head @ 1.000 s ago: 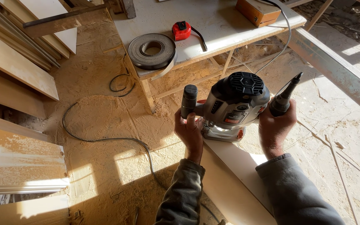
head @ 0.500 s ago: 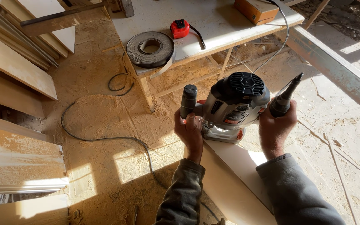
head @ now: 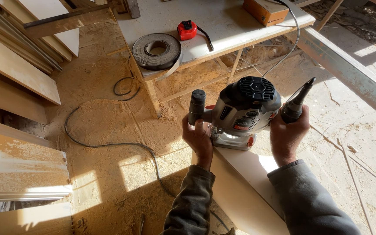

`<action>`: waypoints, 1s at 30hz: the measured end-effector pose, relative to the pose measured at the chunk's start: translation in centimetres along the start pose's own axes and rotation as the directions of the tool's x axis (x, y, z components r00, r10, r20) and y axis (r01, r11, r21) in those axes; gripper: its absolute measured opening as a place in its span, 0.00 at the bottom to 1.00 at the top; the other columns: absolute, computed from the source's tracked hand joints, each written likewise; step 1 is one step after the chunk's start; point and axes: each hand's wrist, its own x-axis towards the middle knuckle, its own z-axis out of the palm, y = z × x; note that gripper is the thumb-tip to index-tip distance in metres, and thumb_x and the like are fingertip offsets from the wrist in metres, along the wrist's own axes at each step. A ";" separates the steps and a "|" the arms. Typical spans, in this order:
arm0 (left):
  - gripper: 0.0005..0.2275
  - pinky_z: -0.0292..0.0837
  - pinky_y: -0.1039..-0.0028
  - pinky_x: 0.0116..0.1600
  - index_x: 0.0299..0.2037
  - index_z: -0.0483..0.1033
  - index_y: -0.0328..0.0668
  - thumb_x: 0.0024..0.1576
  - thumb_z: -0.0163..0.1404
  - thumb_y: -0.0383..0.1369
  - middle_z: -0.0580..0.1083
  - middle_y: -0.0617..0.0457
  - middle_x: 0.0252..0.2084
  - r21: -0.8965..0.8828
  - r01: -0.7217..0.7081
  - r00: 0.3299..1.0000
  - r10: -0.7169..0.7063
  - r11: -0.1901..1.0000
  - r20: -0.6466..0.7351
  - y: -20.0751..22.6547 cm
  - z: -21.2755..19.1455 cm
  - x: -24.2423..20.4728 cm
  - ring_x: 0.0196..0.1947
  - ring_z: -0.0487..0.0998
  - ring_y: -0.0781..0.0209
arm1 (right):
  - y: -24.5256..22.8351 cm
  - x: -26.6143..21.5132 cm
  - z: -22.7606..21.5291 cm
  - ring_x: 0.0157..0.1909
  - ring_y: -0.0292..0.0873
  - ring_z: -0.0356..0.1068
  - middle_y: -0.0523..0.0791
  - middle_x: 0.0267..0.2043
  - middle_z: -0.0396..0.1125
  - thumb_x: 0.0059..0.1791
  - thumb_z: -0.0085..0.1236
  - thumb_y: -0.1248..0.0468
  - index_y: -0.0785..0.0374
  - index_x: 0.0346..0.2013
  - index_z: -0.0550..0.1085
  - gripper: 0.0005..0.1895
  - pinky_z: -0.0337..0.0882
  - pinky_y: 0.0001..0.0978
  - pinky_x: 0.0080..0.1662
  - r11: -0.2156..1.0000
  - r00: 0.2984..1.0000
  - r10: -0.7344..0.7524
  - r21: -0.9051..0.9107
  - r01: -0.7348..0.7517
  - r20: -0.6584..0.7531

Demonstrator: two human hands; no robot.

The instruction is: The person uses a handheld router to shape the edge of a white wooden board on a workbench. They then use a cordless drill to drive screws into the board before resuming the routing process to refine the cut.

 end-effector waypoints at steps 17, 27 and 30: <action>0.23 0.72 0.68 0.54 0.55 0.71 0.30 0.62 0.54 0.46 0.75 0.49 0.45 -0.044 0.009 1.000 -0.008 0.999 0.006 0.1 -0.1 -1.0 0.47 0.74 0.59 | -0.4 -0.4 -1.1 0.37 0.32 0.64 0.40 0.35 0.65 0.56 0.63 0.72 0.65 0.40 0.67 0.10 0.67 0.26 0.41 0.999 0.999 -0.036 -0.035 0.036 0.000; 0.27 0.71 0.67 0.56 0.56 0.70 0.30 0.62 0.53 0.50 0.75 0.48 0.46 -0.041 0.001 1.000 -0.001 0.999 -0.004 -0.1 -0.2 -1.8 0.48 0.73 0.59 | -0.2 -0.8 -1.9 0.37 0.32 0.64 0.40 0.35 0.65 0.55 0.63 0.73 0.65 0.40 0.67 0.10 0.67 0.26 0.41 0.999 0.999 -0.035 -0.025 0.035 0.006; 0.28 0.71 0.66 0.56 0.57 0.70 0.30 0.61 0.52 0.52 0.75 0.48 0.46 0.014 0.009 1.000 -0.009 1.000 -0.019 -0.1 -0.3 -2.0 0.48 0.74 0.58 | -0.2 -0.8 -2.0 0.38 0.32 0.64 0.40 0.35 0.65 0.56 0.63 0.73 0.65 0.40 0.67 0.10 0.68 0.26 0.42 1.000 1.000 -0.013 0.015 0.013 0.004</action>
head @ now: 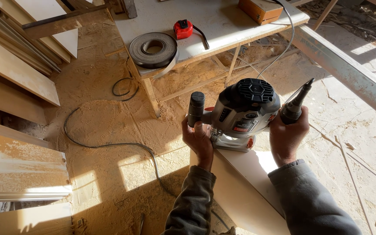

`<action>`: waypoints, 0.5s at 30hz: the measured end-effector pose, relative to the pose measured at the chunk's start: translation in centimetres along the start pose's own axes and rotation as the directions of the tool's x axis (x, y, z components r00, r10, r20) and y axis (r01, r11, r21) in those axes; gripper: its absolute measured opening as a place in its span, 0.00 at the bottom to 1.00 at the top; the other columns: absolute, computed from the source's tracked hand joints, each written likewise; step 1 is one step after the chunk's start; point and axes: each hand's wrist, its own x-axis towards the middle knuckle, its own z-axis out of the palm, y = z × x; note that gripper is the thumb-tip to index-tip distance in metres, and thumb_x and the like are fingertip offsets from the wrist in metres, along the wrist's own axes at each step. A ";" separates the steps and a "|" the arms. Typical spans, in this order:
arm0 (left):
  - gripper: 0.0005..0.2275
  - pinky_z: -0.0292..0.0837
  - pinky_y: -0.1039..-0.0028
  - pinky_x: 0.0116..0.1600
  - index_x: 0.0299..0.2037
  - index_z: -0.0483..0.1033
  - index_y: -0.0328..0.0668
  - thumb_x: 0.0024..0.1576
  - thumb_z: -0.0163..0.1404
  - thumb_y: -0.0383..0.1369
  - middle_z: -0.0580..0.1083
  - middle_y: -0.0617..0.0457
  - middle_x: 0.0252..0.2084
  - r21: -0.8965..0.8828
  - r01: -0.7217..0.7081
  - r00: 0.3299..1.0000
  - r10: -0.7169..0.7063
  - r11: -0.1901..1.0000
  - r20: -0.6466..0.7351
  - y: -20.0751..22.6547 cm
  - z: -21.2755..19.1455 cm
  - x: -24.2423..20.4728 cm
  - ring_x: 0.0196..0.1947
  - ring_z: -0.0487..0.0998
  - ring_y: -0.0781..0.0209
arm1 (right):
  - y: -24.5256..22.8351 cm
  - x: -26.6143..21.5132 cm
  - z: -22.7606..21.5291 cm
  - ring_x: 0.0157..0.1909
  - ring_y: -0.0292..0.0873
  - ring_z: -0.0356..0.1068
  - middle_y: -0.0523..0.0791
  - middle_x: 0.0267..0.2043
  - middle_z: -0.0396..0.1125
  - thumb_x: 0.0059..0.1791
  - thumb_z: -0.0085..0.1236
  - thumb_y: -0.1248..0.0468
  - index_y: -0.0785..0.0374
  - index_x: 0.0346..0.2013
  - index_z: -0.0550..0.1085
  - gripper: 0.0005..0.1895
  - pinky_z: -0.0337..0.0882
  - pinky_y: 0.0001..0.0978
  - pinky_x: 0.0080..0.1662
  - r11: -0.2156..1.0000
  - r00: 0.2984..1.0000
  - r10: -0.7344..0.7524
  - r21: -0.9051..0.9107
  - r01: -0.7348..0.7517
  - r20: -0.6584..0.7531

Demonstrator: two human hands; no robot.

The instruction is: The person uses a handheld router to shape the edge of a white wooden board on a workbench. They then use a cordless drill to drive screws into the board before resuming the routing process to refine the cut.

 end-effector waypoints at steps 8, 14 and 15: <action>0.31 0.72 0.64 0.55 0.57 0.71 0.31 0.61 0.51 0.57 0.76 0.48 0.46 0.010 -0.016 1.000 0.016 1.000 -0.002 -0.1 0.1 -0.6 0.48 0.75 0.57 | -0.5 -0.1 -0.8 0.39 0.33 0.66 0.41 0.37 0.67 0.56 0.61 0.73 0.65 0.42 0.68 0.08 0.69 0.26 0.43 0.999 1.000 -0.015 -0.031 0.015 0.004; 0.31 0.73 0.64 0.54 0.59 0.71 0.32 0.60 0.50 0.56 0.76 0.47 0.49 0.033 -0.008 1.000 0.009 0.999 -0.011 0.1 0.1 -1.3 0.50 0.76 0.56 | -0.4 -0.2 -1.5 0.40 0.33 0.67 0.41 0.37 0.67 0.56 0.60 0.73 0.65 0.43 0.68 0.08 0.70 0.26 0.44 0.999 1.000 -0.029 -0.044 0.029 0.008; 0.30 0.74 0.64 0.53 0.59 0.72 0.33 0.60 0.50 0.55 0.77 0.48 0.48 0.037 0.026 1.000 -0.026 0.999 -0.012 -0.4 0.1 -1.4 0.49 0.77 0.56 | -0.5 -0.3 -1.7 0.40 0.33 0.67 0.41 0.38 0.68 0.57 0.60 0.73 0.65 0.43 0.68 0.07 0.70 0.27 0.44 0.998 0.999 -0.041 -0.040 0.041 0.012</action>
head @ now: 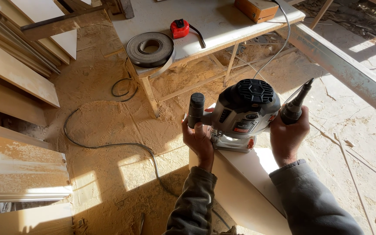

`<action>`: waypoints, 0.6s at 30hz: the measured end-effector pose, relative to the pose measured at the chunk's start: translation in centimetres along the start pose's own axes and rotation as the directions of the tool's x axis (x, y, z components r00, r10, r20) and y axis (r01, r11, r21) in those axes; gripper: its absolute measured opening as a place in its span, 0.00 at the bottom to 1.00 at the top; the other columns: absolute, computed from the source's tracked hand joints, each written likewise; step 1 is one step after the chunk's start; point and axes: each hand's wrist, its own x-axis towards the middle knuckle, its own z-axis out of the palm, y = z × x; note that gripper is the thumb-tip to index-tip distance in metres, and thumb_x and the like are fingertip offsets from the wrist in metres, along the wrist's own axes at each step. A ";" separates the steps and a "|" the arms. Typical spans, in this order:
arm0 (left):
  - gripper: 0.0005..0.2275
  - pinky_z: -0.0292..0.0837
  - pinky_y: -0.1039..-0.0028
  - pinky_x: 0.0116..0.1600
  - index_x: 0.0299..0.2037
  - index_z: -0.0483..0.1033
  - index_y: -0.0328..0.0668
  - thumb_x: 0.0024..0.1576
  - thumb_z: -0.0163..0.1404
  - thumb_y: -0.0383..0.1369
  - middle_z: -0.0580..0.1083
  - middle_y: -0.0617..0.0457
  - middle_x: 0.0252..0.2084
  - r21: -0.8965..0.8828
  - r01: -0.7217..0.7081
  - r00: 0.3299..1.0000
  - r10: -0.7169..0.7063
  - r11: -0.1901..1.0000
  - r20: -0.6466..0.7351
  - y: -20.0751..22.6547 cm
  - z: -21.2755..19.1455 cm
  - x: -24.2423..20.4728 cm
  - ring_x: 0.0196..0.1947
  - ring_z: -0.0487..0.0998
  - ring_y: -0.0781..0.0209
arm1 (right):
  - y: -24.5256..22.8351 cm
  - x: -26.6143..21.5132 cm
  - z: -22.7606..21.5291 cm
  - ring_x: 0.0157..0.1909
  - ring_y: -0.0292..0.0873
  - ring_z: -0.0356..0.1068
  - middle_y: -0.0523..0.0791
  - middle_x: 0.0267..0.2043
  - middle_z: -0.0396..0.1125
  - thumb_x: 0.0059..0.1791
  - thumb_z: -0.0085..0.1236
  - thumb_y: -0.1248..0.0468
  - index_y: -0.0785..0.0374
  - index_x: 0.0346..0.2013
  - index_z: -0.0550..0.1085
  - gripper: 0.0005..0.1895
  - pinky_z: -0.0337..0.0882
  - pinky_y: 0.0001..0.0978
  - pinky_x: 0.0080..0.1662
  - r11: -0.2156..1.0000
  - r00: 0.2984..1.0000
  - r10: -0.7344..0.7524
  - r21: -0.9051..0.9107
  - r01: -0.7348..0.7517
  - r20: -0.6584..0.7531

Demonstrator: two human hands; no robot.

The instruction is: The person uses a handheld router to shape the edge of a white wooden board on a workbench. They then use a cordless drill to drive screws into the board before resuming the routing process to refine the cut.

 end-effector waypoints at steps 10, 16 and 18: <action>0.15 0.73 0.60 0.55 0.51 0.74 0.37 0.59 0.55 0.37 0.76 0.46 0.56 0.282 -0.267 0.951 0.206 0.921 0.230 5.0 -0.5 4.3 0.52 0.78 0.50 | 3.2 2.3 3.2 0.40 0.35 0.65 0.42 0.38 0.66 0.55 0.62 0.73 0.67 0.44 0.69 0.09 0.69 0.28 0.45 0.999 0.999 0.036 0.004 -0.036 -0.037; 0.14 0.75 0.66 0.41 0.51 0.71 0.34 0.60 0.51 0.35 0.78 0.44 0.42 0.224 0.178 0.934 -0.236 0.958 0.269 4.5 0.8 6.7 0.39 0.84 0.54 | 4.0 3.9 6.3 0.41 0.33 0.67 0.41 0.39 0.68 0.50 0.64 0.72 0.66 0.47 0.69 0.14 0.70 0.27 0.47 0.997 0.998 0.049 0.067 -0.046 -0.046; 0.15 0.83 0.69 0.41 0.51 0.67 0.32 0.62 0.49 0.36 0.75 0.44 0.44 0.129 0.150 0.936 -0.183 0.980 0.300 3.7 1.1 6.9 0.39 0.82 0.55 | 4.5 4.2 6.8 0.41 0.34 0.66 0.42 0.39 0.67 0.52 0.64 0.73 0.66 0.46 0.68 0.13 0.69 0.27 0.47 0.995 0.998 0.059 0.077 -0.057 -0.025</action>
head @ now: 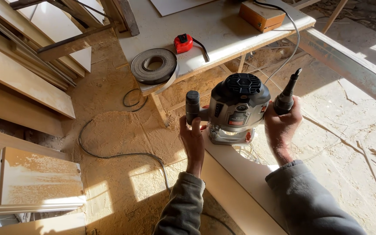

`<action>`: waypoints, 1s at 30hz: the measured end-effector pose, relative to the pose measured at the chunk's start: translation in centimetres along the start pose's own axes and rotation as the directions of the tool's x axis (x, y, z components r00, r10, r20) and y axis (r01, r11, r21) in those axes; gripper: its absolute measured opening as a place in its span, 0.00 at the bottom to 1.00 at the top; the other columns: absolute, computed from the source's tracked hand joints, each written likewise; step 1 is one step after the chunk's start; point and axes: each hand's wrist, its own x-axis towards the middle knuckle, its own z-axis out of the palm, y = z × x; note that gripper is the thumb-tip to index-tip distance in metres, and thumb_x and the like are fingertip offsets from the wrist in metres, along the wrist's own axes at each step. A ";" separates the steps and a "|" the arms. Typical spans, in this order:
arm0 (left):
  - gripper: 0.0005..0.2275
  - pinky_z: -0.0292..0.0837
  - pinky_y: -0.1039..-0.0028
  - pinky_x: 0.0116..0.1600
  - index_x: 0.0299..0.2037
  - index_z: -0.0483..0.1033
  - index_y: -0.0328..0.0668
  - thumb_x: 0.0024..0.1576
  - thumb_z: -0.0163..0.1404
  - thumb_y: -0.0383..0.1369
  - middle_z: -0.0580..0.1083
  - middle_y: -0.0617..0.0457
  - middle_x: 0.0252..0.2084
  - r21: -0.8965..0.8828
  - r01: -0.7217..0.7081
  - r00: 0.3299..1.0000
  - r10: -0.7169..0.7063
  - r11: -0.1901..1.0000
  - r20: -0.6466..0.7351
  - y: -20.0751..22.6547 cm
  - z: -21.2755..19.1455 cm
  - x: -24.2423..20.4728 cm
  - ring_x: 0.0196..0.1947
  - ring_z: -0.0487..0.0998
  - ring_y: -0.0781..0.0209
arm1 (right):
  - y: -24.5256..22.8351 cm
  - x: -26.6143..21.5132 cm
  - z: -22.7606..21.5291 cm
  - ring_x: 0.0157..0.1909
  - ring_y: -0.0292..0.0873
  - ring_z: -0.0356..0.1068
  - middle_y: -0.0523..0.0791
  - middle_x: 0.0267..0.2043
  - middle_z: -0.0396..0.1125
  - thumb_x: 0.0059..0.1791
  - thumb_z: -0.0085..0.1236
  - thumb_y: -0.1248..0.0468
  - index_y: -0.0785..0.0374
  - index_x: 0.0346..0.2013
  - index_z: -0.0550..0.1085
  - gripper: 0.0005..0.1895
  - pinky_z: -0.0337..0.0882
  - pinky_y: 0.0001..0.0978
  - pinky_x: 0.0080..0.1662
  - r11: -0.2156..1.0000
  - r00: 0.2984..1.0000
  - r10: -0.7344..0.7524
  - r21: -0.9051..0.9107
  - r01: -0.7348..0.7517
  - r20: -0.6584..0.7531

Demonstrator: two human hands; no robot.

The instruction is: The person uses a handheld router to shape the edge of a white wooden board on a workbench. They then use a cordless drill to drive screws into the board before resuming the routing process to refine the cut.

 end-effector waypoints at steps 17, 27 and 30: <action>0.18 0.83 0.64 0.38 0.55 0.61 0.35 0.64 0.43 0.41 0.72 0.41 0.49 -0.002 -0.005 1.000 0.005 1.000 0.008 -0.8 0.6 1.5 0.38 0.84 0.50 | -1.3 1.3 1.5 0.39 0.33 0.67 0.41 0.37 0.67 0.51 0.63 0.72 0.65 0.46 0.68 0.13 0.70 0.27 0.44 0.998 0.998 0.057 -0.031 -0.057 0.017; 0.18 0.86 0.67 0.34 0.55 0.63 0.35 0.63 0.43 0.42 0.74 0.42 0.48 0.029 0.013 0.999 -0.011 0.999 -0.052 -0.6 0.5 1.2 0.35 0.84 0.50 | -1.0 1.1 1.7 0.40 0.33 0.66 0.41 0.38 0.67 0.53 0.62 0.72 0.65 0.46 0.68 0.11 0.70 0.27 0.44 0.999 0.998 0.050 0.003 -0.050 0.044; 0.19 0.85 0.67 0.34 0.56 0.63 0.36 0.63 0.43 0.43 0.74 0.42 0.48 0.052 0.039 0.997 -0.035 0.998 -0.066 -0.4 0.5 1.2 0.34 0.84 0.51 | -0.9 1.0 1.8 0.41 0.33 0.66 0.41 0.38 0.67 0.53 0.61 0.72 0.66 0.46 0.68 0.11 0.70 0.27 0.45 0.999 0.998 0.046 0.010 -0.047 0.045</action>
